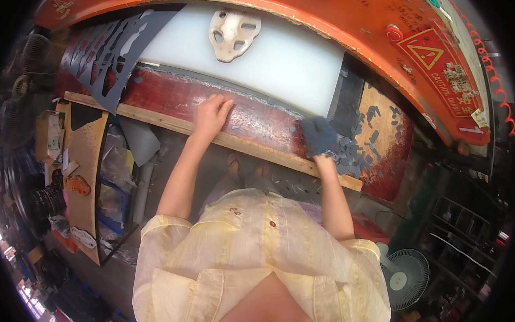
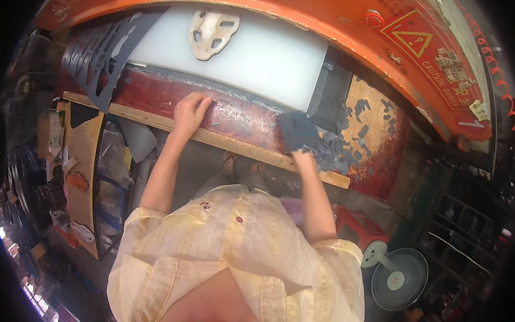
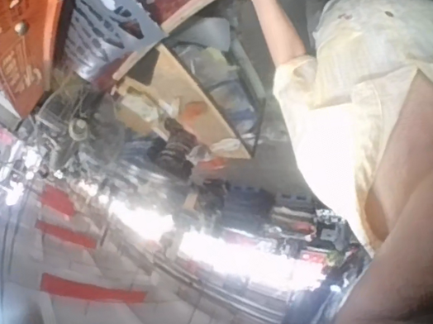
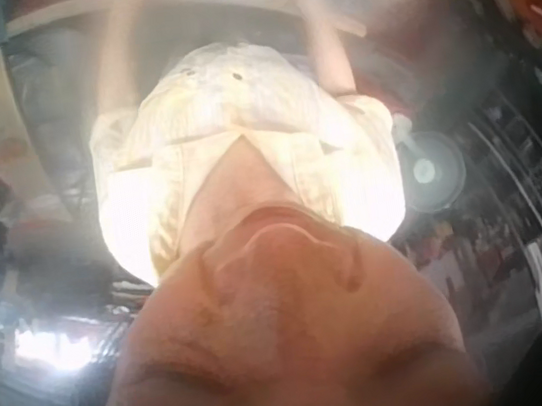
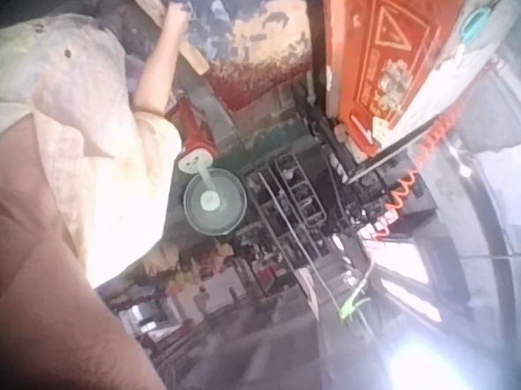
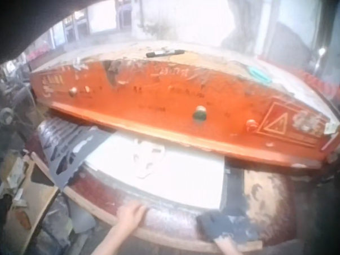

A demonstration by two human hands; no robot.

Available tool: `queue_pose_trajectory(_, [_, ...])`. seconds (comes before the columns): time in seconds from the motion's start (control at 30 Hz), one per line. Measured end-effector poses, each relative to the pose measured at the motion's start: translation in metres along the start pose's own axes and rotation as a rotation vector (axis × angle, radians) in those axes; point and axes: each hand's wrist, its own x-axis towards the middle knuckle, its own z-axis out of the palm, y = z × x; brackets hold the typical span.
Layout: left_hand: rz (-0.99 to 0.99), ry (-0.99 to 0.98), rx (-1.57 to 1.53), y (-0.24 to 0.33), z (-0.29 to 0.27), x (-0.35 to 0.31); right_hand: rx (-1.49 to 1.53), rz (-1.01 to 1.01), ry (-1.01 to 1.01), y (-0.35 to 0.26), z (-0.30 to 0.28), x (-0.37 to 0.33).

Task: The person handles shoe sole components, places them into plastic bags, writes on the bags with a marker, and uses a large orange press machine to process the parts. They repeatedly pick up soles, bag them, label them, and operate the press.

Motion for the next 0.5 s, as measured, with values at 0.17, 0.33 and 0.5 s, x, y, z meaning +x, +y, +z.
queue_pose_trajectory(0.17, [0.137,-0.053,0.044,0.006,0.0,-0.026,-0.194,-0.005,-0.12,-0.041,0.044,0.016])
queue_pose_trajectory(0.33, [0.304,-0.055,0.129,0.006,-0.003,-0.037,-0.398,0.088,-0.234,-0.051,0.054,0.03])
queue_pose_trajectory(0.5, [0.308,0.027,0.098,0.009,0.002,-0.037,-0.298,0.144,-0.311,-0.03,0.012,0.011])
